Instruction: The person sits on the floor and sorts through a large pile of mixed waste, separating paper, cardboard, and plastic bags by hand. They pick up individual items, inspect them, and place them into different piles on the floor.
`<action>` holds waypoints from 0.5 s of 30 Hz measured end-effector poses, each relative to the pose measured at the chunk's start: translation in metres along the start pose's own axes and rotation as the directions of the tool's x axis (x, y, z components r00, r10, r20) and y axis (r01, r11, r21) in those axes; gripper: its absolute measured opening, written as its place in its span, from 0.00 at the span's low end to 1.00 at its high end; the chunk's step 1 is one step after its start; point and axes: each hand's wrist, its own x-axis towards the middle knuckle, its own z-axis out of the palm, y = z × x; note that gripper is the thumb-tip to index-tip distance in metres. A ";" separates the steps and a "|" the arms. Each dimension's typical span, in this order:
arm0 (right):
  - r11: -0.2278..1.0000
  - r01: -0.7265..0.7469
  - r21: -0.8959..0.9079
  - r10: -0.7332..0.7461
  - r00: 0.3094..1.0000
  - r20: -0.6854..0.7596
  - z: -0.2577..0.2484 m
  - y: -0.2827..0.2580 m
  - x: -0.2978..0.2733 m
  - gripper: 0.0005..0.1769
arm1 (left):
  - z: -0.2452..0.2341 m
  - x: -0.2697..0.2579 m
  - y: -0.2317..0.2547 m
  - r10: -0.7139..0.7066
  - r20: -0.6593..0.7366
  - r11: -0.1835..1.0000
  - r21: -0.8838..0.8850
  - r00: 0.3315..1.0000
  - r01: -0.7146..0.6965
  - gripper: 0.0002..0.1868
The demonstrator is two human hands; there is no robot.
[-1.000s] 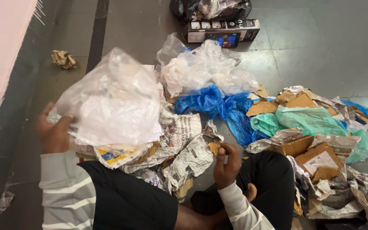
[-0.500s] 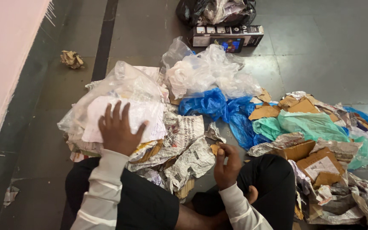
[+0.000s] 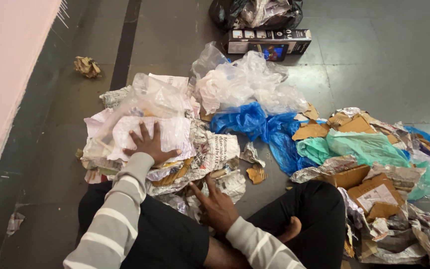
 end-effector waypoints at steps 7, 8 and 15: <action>0.999 -0.033 0.017 0.036 0.979 -0.199 0.051 -0.001 0.033 0.50 | -0.002 0.025 -0.009 0.051 -0.008 0.999 -0.005 0.999 -0.051 0.75; 0.999 -0.019 0.042 0.028 0.973 -0.228 0.055 0.000 0.036 0.51 | -0.003 0.026 -0.010 0.057 -0.019 0.998 -0.011 0.998 -0.058 0.75; 0.982 -0.109 0.152 0.132 0.980 -0.147 0.046 -0.007 0.051 0.52 | -0.014 0.015 -0.009 0.067 -0.024 0.997 -0.030 0.997 -0.068 0.73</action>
